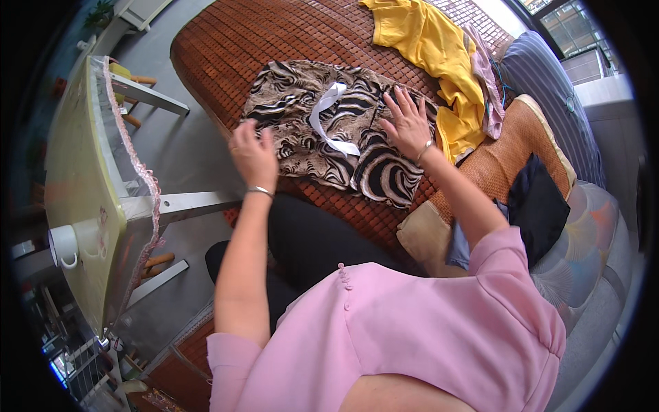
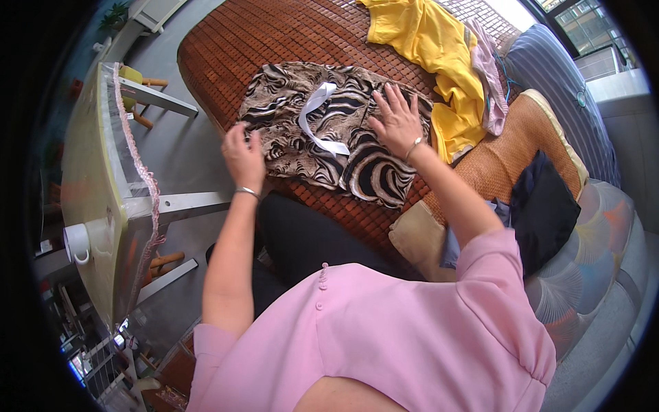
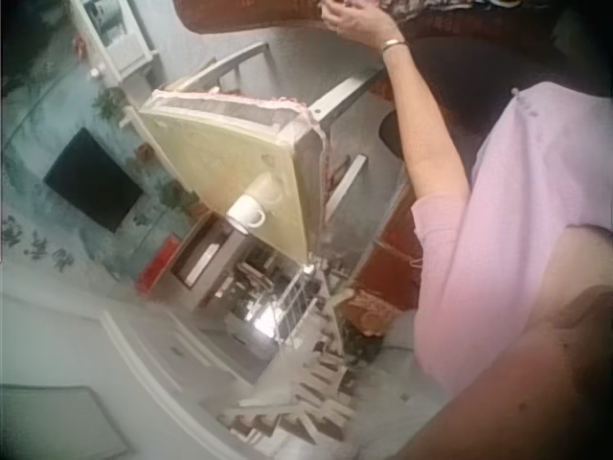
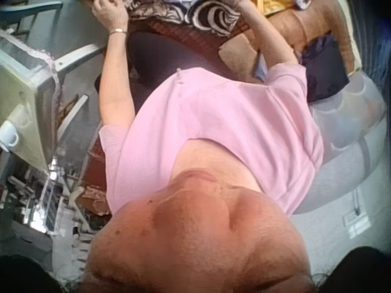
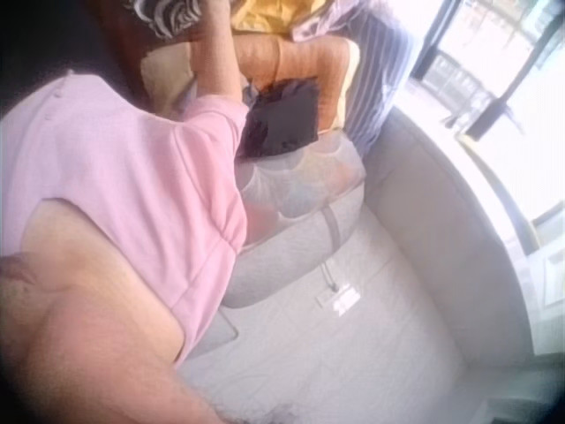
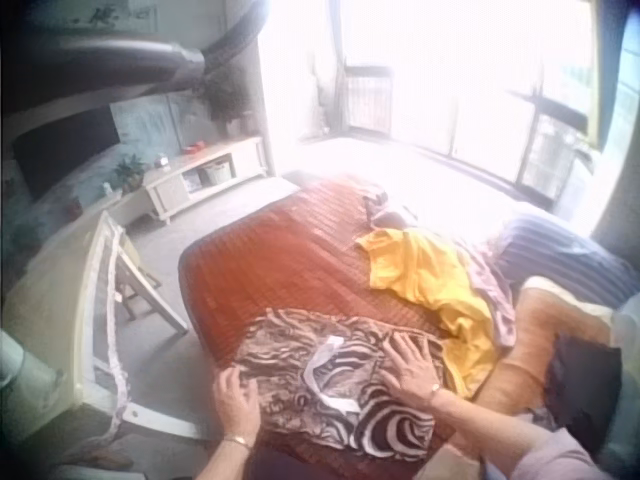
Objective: The person folds a patterned garment and a pink garment by hand on a mat.
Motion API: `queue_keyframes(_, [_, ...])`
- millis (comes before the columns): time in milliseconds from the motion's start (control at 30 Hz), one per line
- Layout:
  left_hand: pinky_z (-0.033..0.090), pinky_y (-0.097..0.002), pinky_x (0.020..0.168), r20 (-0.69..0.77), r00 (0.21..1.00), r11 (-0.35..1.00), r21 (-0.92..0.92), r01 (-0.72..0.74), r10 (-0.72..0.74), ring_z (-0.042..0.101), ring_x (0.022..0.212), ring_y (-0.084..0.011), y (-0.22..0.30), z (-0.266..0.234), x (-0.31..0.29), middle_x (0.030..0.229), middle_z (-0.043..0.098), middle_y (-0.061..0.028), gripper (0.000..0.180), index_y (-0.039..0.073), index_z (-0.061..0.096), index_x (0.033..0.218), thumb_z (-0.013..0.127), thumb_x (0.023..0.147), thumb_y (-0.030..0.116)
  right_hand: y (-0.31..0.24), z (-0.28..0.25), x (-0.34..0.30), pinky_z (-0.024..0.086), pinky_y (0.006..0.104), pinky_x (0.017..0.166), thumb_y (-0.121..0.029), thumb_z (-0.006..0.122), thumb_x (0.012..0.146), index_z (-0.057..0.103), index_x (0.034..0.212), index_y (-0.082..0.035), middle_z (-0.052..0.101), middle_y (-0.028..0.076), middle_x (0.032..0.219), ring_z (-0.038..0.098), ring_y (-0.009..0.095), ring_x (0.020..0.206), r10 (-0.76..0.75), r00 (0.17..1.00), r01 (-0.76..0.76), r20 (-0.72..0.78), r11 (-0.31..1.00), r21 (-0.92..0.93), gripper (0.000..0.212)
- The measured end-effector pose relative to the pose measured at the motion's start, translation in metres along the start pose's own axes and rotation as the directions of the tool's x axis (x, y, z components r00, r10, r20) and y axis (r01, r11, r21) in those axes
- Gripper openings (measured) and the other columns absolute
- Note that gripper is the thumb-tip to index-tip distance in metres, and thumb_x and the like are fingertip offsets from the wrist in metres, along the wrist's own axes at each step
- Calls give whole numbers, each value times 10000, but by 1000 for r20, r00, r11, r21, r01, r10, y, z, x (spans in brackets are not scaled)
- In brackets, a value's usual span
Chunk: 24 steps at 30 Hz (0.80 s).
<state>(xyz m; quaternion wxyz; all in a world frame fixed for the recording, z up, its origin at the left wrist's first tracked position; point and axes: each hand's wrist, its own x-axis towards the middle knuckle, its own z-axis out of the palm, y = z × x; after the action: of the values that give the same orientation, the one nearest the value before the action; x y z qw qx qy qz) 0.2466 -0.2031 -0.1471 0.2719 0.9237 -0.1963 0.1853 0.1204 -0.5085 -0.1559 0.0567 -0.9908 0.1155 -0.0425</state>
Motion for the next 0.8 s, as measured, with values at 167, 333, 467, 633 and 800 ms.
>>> queue_keyframes(167, [423,-413,931,268,837,867,-15,499,-477,512,1100,-370,-77,11,20,1183,533,-222,653,-5,512,1204,691,762,441,-75,29,-23,-18,445,1146,-498,341,946,278,1454,-209,180,132,1527,125,250,1425,158,983,-132,-93,962,238,587])
queue_keyframes(333, [437,-404,912,343,808,862,15,506,-480,544,1042,-359,-84,25,21,1112,557,-217,708,19,563,1139,758,659,502,-82,49,-35,44,523,1131,-438,449,900,388,1403,-199,263,143,1495,162,302,1411,113,987,-95,-114,983,154,561])
queue_keyframes(467, [454,-392,889,321,759,791,-46,610,-567,578,1008,-331,-80,33,36,1079,598,-200,718,13,603,1072,750,648,573,-77,48,-39,50,518,1132,-441,436,907,393,1400,-197,260,142,1496,160,306,1411,110,988,-95,-104,986,139,552])
queue_keyframes(633, [477,-353,840,427,786,842,-96,531,-447,614,950,-271,-93,39,54,1048,638,-161,622,-16,597,1044,808,643,410,-79,45,-36,42,511,1135,-443,430,910,391,1402,-190,248,137,1501,146,305,1414,61,994,-49,-90,990,135,555])
queue_keyframes(800, [492,-303,704,612,690,701,-292,651,-386,626,755,-154,-88,18,35,853,674,-82,254,-23,619,937,695,716,76,-64,36,-21,28,498,1142,-478,381,918,348,1425,-201,214,113,1519,122,274,1424,-162,986,159,29,984,83,579])
